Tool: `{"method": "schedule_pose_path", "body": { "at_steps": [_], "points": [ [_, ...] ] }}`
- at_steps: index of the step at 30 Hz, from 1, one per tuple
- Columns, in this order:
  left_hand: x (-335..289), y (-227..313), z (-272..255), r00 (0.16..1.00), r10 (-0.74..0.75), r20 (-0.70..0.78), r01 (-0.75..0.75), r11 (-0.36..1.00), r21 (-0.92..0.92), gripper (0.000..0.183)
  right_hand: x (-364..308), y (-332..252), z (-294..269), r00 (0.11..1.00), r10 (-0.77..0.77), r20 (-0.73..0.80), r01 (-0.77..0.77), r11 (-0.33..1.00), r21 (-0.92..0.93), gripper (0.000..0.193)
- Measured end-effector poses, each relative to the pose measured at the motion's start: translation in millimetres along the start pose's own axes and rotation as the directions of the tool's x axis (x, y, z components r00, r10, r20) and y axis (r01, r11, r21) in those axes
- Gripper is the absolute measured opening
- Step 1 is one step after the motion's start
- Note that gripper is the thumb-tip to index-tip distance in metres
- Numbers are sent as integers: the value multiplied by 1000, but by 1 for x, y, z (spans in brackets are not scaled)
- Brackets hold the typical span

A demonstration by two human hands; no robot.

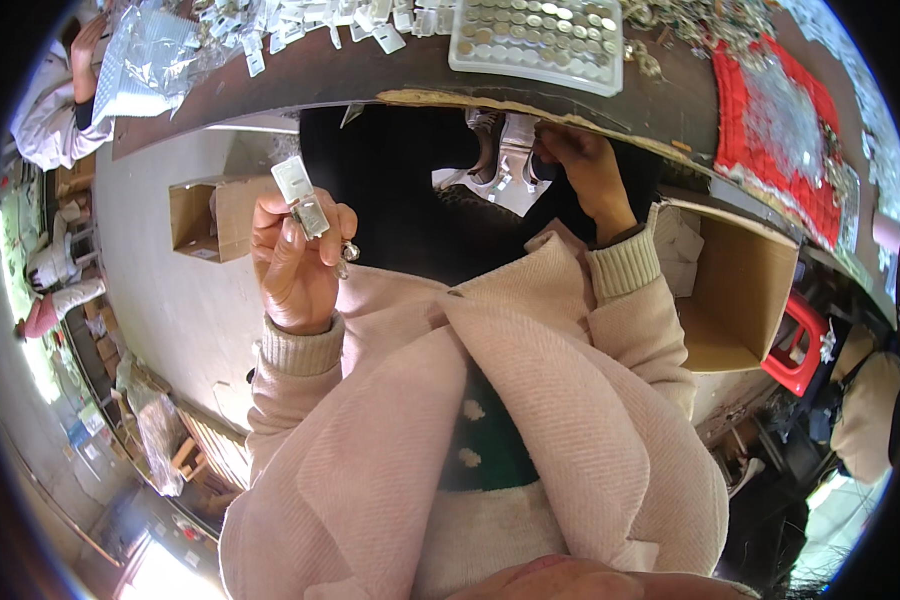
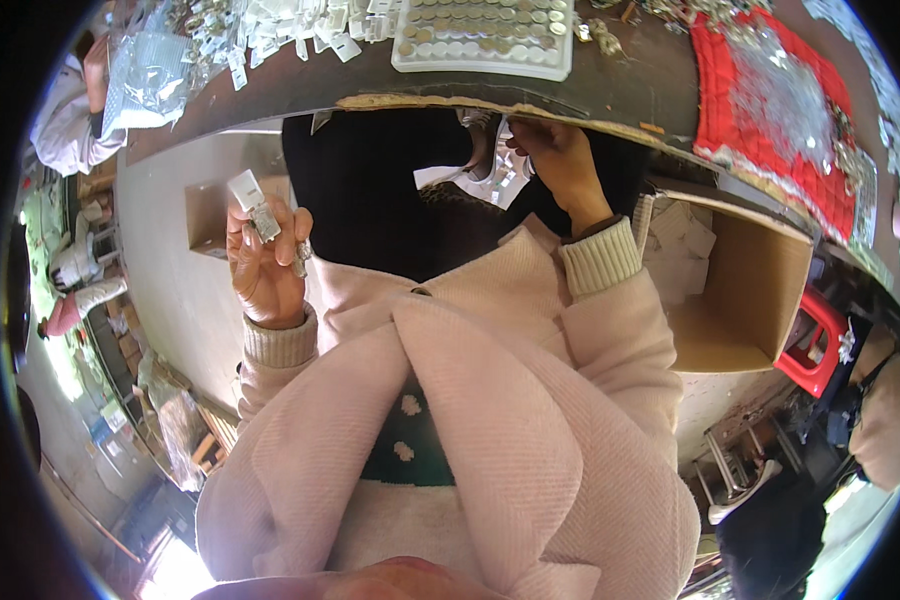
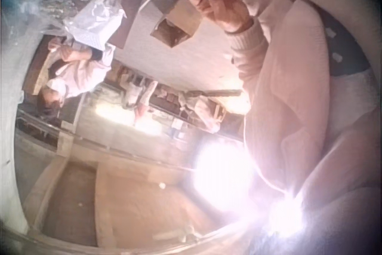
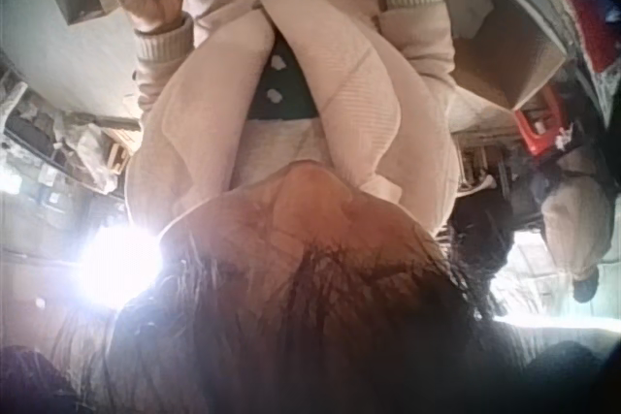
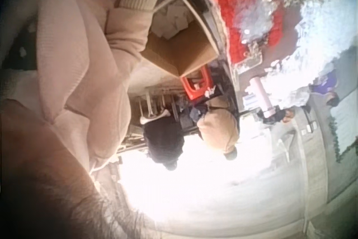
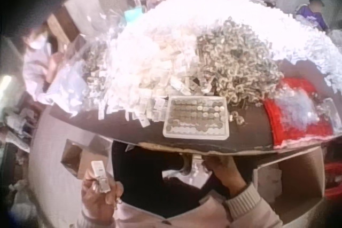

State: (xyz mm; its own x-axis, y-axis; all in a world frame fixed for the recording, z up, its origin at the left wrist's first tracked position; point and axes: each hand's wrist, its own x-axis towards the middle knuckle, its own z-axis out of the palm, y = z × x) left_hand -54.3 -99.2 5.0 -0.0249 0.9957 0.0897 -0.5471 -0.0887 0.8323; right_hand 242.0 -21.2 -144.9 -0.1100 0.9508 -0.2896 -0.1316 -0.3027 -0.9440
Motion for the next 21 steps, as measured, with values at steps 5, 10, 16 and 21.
{"method": "schedule_pose_path", "body": {
  "at_steps": [5,10,16,21],
  "points": [
    [-4,-3,9,992,-20,128,17,1000,24,17,-14,1,-2,1000,-3,-6,3,997,-76,22],
    [-12,12,13,992,22,123,-27,999,33,18,-14,1,3,999,-42,30,48,963,-265,21],
    [-16,37,16,982,94,161,-98,995,15,19,-17,0,11,994,-55,99,86,935,-343,21],
    [-26,66,27,960,144,242,-138,990,-41,28,-15,3,15,992,-25,125,70,927,-368,22]
  ]
}}
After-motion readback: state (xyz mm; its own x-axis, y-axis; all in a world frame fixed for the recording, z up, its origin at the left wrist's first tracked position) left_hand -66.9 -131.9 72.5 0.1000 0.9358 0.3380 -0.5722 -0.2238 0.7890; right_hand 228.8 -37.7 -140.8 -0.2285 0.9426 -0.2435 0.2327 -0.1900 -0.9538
